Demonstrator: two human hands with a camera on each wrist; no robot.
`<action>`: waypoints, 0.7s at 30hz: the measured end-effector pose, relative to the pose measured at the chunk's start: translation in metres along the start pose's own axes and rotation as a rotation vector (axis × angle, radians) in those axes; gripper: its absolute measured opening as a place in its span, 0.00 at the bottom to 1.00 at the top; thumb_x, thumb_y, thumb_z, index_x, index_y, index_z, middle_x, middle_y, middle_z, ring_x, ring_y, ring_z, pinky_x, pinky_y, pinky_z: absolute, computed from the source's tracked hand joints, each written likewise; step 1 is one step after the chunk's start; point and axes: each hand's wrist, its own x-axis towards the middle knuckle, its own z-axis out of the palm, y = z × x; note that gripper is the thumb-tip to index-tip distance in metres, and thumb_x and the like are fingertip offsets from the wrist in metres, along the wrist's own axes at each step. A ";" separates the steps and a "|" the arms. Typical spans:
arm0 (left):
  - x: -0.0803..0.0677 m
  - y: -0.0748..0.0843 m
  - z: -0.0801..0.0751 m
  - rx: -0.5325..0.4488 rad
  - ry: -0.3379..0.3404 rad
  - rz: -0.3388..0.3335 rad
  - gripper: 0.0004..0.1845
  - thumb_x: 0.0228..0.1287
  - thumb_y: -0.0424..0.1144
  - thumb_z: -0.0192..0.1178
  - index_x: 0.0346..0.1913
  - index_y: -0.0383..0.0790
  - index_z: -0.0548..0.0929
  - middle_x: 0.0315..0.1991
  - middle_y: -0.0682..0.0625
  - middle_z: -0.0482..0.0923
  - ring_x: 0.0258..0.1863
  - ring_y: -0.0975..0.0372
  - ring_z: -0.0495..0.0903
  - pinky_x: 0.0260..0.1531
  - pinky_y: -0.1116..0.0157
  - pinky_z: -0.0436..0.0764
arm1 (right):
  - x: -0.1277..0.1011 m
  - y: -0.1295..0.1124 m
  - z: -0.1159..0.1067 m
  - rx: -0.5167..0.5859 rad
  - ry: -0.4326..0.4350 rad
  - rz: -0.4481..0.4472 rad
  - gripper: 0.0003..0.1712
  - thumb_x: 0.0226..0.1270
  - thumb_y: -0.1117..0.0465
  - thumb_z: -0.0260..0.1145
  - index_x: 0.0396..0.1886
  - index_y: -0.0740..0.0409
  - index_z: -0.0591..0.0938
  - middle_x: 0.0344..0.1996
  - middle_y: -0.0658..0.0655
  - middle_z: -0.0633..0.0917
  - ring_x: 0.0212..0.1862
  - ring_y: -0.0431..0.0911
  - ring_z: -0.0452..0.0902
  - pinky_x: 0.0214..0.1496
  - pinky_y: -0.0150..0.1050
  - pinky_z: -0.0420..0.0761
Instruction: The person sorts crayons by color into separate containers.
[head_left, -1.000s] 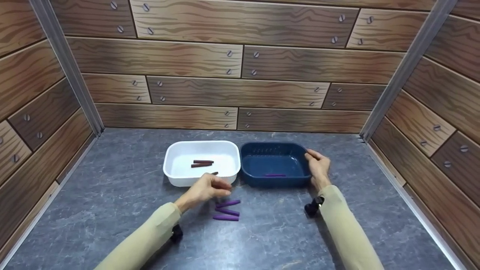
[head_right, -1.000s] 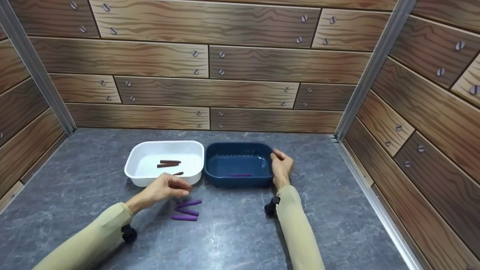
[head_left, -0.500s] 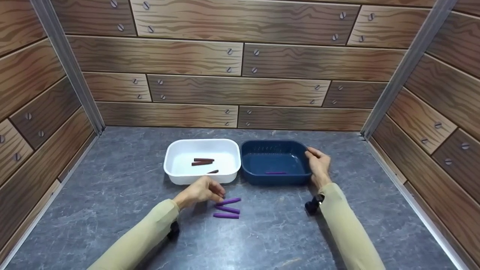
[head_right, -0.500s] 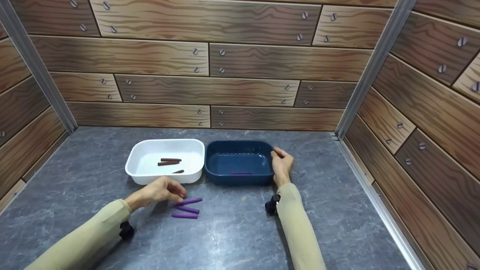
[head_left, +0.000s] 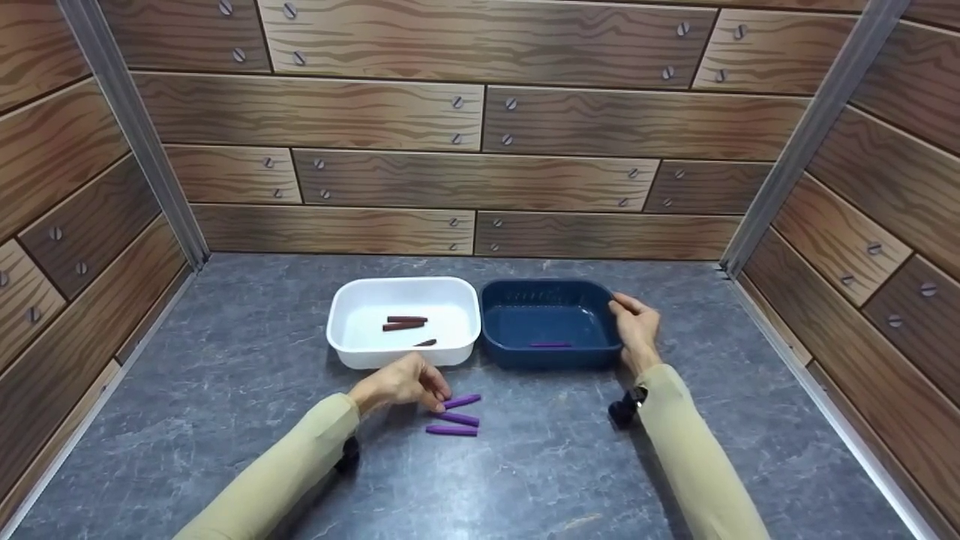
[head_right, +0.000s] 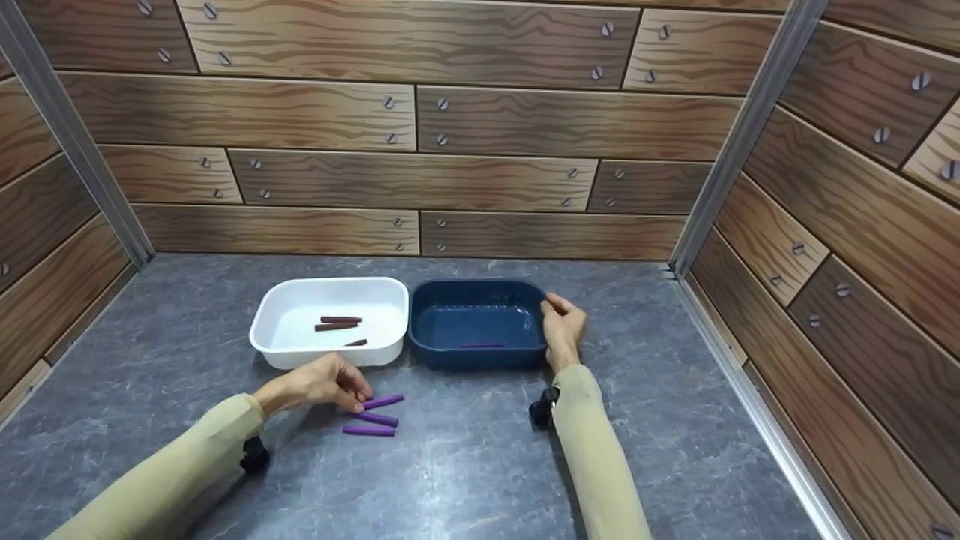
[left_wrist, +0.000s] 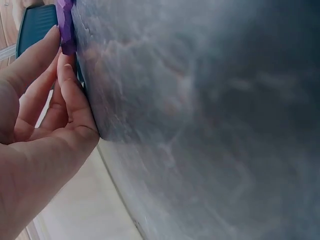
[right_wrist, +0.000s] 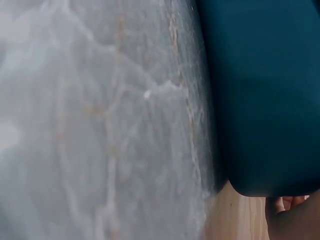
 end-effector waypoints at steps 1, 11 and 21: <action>0.000 0.000 0.000 0.000 -0.003 -0.005 0.11 0.48 0.23 0.72 0.37 0.29 0.88 0.33 0.39 0.87 0.26 0.70 0.79 0.28 0.76 0.78 | 0.000 0.000 0.000 0.002 0.002 0.001 0.21 0.71 0.62 0.60 0.62 0.59 0.79 0.63 0.59 0.78 0.62 0.48 0.71 0.65 0.38 0.70; -0.001 0.000 0.000 -0.049 -0.009 -0.020 0.09 0.51 0.22 0.69 0.38 0.29 0.88 0.29 0.46 0.87 0.25 0.69 0.77 0.24 0.75 0.74 | -0.002 -0.001 0.001 0.003 -0.003 -0.010 0.21 0.71 0.63 0.61 0.62 0.61 0.79 0.64 0.61 0.77 0.63 0.50 0.70 0.66 0.41 0.69; -0.002 -0.001 -0.005 -0.137 0.003 -0.059 0.10 0.54 0.26 0.68 0.41 0.28 0.87 0.31 0.48 0.86 0.29 0.68 0.77 0.32 0.74 0.76 | -0.002 -0.002 0.000 0.009 -0.005 -0.008 0.21 0.72 0.63 0.60 0.63 0.60 0.78 0.65 0.61 0.76 0.65 0.51 0.69 0.68 0.43 0.69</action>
